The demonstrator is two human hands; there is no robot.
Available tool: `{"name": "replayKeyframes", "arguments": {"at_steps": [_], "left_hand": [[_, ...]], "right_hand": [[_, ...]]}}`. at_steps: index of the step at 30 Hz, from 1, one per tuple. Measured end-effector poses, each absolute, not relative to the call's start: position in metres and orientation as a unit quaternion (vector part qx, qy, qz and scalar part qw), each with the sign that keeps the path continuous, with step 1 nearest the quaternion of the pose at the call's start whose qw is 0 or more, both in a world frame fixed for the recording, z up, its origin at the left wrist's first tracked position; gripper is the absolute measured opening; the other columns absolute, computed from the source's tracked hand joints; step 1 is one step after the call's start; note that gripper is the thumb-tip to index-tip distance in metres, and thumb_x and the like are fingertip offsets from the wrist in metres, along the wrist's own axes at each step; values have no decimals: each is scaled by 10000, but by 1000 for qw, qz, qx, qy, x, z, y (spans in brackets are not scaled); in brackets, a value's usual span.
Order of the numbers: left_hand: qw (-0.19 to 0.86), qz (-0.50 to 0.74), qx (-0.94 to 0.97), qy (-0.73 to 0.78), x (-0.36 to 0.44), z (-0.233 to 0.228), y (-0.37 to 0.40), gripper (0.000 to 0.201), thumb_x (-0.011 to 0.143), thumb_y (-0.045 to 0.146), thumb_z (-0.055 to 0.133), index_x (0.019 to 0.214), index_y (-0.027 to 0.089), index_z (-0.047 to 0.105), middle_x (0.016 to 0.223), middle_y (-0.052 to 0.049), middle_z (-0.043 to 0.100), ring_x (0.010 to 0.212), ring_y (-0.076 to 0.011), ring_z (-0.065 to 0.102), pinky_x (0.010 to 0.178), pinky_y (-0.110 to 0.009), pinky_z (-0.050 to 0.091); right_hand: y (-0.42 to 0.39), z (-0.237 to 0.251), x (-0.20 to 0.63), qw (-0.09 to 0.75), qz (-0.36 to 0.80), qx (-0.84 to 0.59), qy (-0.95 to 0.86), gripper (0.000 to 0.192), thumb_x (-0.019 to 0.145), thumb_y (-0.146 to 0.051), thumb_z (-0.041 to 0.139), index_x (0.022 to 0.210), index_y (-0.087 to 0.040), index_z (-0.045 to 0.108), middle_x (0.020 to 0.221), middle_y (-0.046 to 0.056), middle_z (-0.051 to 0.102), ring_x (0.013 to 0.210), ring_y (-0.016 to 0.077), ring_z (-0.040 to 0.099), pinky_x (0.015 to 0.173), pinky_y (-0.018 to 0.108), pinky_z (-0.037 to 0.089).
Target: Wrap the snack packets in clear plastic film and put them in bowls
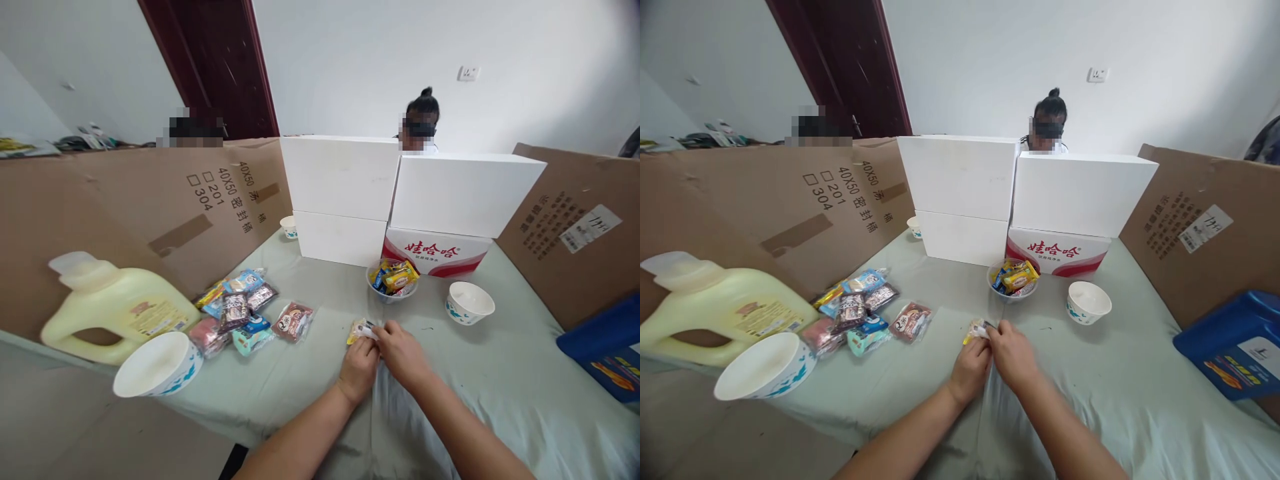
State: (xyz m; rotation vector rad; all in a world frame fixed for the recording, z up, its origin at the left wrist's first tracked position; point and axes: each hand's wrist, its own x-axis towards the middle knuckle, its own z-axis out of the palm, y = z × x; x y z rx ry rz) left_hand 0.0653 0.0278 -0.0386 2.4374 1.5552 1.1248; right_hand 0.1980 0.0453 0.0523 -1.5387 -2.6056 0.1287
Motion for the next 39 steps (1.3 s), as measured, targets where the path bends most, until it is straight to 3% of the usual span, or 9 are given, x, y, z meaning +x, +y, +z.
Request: {"name": "replayKeyframes", "arguments": {"at_steps": [5, 8, 13, 17, 21, 26, 31, 35, 39], "left_hand": [[27, 359, 784, 506, 62, -36, 27, 251, 945, 185, 437, 847, 206, 667, 865, -84, 643, 880, -224, 590, 826, -371, 492], [35, 366, 749, 551, 59, -28, 29, 131, 877, 263, 588, 969, 204, 660, 1060, -112, 628, 1101, -293, 530, 975, -480, 410], [103, 357, 721, 585, 57, -24, 34, 705, 688, 363, 785, 1304, 208, 481, 1402, -142, 433, 1305, -372, 372, 1061, -573, 320], [163, 387, 759, 497, 63, -28, 28, 616, 797, 304, 684, 1338, 204, 408, 1340, -137, 469, 1229, -277, 482, 1024, -462, 429], [139, 411, 762, 480, 61, -23, 18, 494, 861, 304, 598, 1307, 197, 416, 1280, -135, 505, 1176, -264, 523, 980, -454, 467], [46, 415, 794, 441, 49, -10, -11, 220, 892, 219, 511, 1106, 187, 552, 1040, -100, 637, 951, -241, 606, 847, -420, 504], [98, 318, 892, 305, 65, 0, -19, 247, 861, 118, 439, 1001, 176, 635, 863, -68, 675, 832, -197, 617, 764, -340, 513], [86, 272, 837, 466, 75, 5, 15, 285, 875, 127, 450, 1071, 177, 652, 1127, -99, 653, 1074, -242, 568, 940, -432, 457], [102, 186, 789, 577, 59, -3, 33, 512, 868, 408, 584, 1336, 211, 512, 1467, -108, 422, 1359, -317, 342, 1085, -520, 308]], "right_hand": [[53, 61, 213, 13, 45, -489, -871, 269, 836, -97, 467, 957, -231, 667, 938, 72, 609, 807, 182, 615, 671, 247, 407], [34, 52, 275, -15, 57, -525, -849, 327, 824, -101, 465, 1015, -264, 675, 937, 59, 609, 780, 171, 629, 650, 248, 409], [-2, 10, 396, -1, 61, -646, -761, 326, 866, -225, 432, 1058, -325, 675, 929, 43, 638, 772, 192, 652, 647, 290, 452], [-20, -7, 404, 148, -20, -649, -746, 272, 865, -340, 481, 999, -215, 682, 964, 104, 664, 927, 281, 624, 818, 425, 487], [-23, 11, 334, 294, 63, -513, -804, 242, 944, -316, 436, 1072, -215, 615, 1017, 86, 651, 976, 210, 609, 864, 349, 499], [-7, 21, 288, 269, 110, -484, -825, 269, 966, -194, 346, 1055, -215, 599, 1024, 82, 647, 958, 199, 604, 822, 343, 508], [24, 14, 282, 224, 93, -498, -833, 235, 922, -178, 427, 1052, -189, 622, 1039, 109, 646, 1012, 252, 574, 902, 432, 464], [40, 7, 265, 197, 114, -457, -860, 450, 832, -271, 613, 1270, -204, 536, 1277, 112, 577, 1207, 257, 492, 1026, 434, 392], [36, -3, 261, 163, 125, -460, -864, 729, 726, -369, 722, 1373, -169, 452, 1359, 156, 518, 1247, 309, 465, 1038, 476, 370]]}}
